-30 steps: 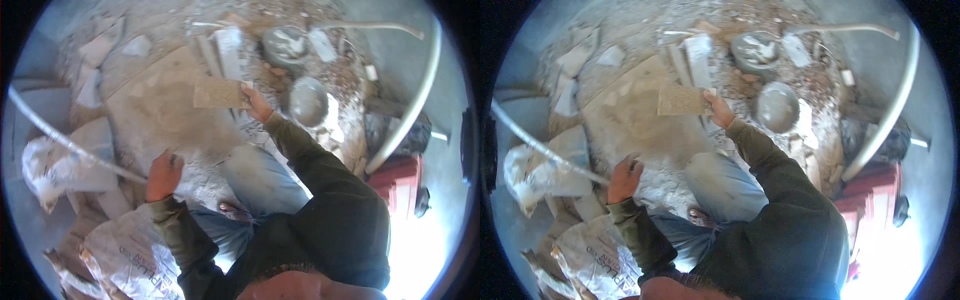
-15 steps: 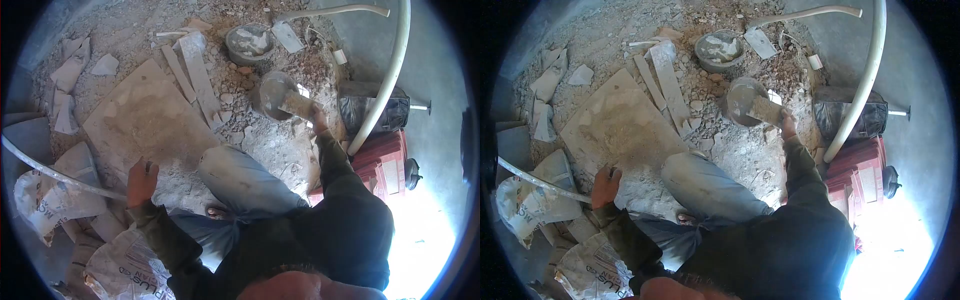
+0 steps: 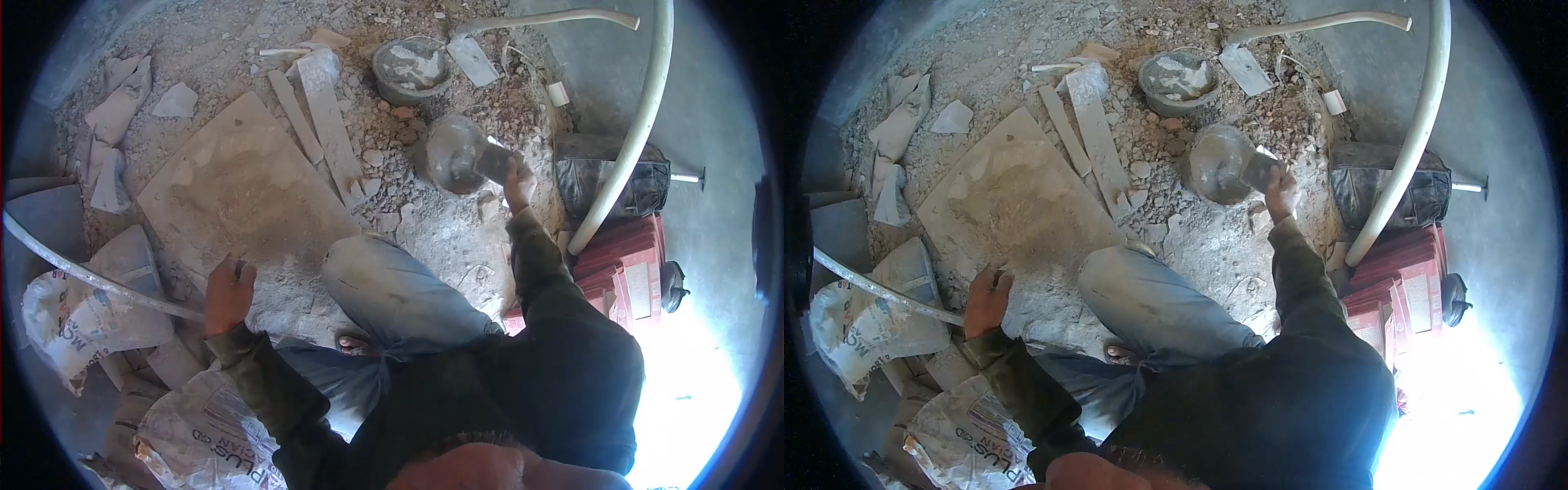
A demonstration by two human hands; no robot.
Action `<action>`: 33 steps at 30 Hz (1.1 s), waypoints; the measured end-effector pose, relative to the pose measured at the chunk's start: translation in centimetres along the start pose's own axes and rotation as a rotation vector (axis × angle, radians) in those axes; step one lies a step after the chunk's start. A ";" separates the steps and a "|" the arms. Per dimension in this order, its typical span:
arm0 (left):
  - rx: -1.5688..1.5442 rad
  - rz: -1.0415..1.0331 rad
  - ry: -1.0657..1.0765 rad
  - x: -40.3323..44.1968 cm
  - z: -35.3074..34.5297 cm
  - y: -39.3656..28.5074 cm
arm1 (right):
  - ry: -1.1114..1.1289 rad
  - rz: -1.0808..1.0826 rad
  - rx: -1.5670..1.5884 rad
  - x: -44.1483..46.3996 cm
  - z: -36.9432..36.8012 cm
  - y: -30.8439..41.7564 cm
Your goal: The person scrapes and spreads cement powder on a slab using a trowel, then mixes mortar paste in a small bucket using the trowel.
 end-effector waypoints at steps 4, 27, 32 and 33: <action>0.005 -0.086 -0.028 -0.1 -0.2 0.7 | 0.102 -0.115 0.492 -2.3 1.0 4.8; -0.125 0.152 -0.171 -8.6 2.1 0.9 | 1.062 -0.468 0.716 -31.9 -41.0 12.7; -0.115 0.159 -0.164 -7.8 2.3 0.5 | 1.190 -0.948 1.142 -27.6 -32.3 19.4; -0.093 0.137 -0.168 -7.6 2.3 0.1 | 1.202 -0.885 1.184 -26.9 -32.0 19.3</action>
Point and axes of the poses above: each hand's wrist, its own x-axis towards the middle knuckle, its own z-axis out of the back of the hand, y = z × x, the point moved 2 cm from there along x, towards the middle knuckle, and after that the axes turned 1 degree about -y, right-handed, at the moved point
